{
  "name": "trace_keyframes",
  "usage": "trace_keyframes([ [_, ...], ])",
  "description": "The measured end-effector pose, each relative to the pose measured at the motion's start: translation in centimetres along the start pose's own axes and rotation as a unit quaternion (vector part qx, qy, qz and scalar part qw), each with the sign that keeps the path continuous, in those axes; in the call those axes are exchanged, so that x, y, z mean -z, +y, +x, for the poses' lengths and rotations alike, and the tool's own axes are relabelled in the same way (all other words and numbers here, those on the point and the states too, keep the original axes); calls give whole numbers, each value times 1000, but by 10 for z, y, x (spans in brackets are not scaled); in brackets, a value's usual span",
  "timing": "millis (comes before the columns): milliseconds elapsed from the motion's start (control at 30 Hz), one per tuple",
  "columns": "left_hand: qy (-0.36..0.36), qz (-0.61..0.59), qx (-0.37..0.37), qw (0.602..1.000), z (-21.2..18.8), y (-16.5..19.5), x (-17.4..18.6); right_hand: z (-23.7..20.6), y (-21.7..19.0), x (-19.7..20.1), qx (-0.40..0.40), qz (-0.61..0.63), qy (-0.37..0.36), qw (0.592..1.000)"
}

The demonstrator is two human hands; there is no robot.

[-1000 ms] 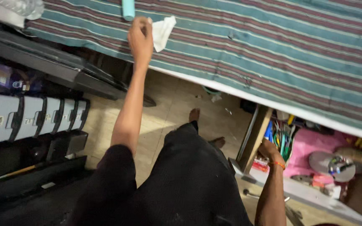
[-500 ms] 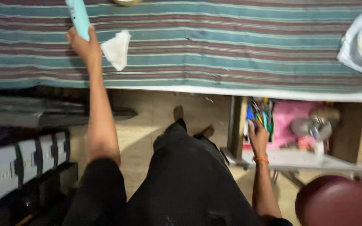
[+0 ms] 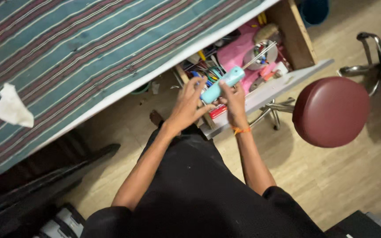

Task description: The person organizes items on a workbench and in drawers. They handle a roll of black tape, a multimeter, a remote control, a hairdryer, and a CD, moving them between the workbench surface and drawers. The person also opens and closes drawers while sorting these items.

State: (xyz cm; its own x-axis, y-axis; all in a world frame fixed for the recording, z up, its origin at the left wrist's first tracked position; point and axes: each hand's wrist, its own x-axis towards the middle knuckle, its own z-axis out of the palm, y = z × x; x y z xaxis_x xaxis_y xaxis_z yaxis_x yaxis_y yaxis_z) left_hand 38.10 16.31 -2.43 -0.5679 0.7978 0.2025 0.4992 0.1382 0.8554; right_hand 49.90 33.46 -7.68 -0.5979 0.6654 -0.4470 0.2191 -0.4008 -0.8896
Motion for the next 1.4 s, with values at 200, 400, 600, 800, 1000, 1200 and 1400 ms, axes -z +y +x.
trace_keyframes([
  [200,204,168,106,958,-20,-63,77,94,-15,88,-95,-359,238,897],
  [400,329,414,261,808,-98,-143,221,119,-6,98,-215,-534,187,796],
  [600,291,491,341,747,-123,-165,263,119,5,87,-214,-628,120,738],
  [800,401,444,397,696,-141,-170,289,108,-1,93,14,-701,72,709],
  [1000,440,416,346,717,-155,-179,303,49,-6,84,245,-505,14,828],
  [1200,232,199,291,907,-96,-84,134,-29,23,5,86,-227,-140,960],
  [1400,-41,-32,105,993,-45,3,-25,-36,71,-13,-6,1,-169,986],
])
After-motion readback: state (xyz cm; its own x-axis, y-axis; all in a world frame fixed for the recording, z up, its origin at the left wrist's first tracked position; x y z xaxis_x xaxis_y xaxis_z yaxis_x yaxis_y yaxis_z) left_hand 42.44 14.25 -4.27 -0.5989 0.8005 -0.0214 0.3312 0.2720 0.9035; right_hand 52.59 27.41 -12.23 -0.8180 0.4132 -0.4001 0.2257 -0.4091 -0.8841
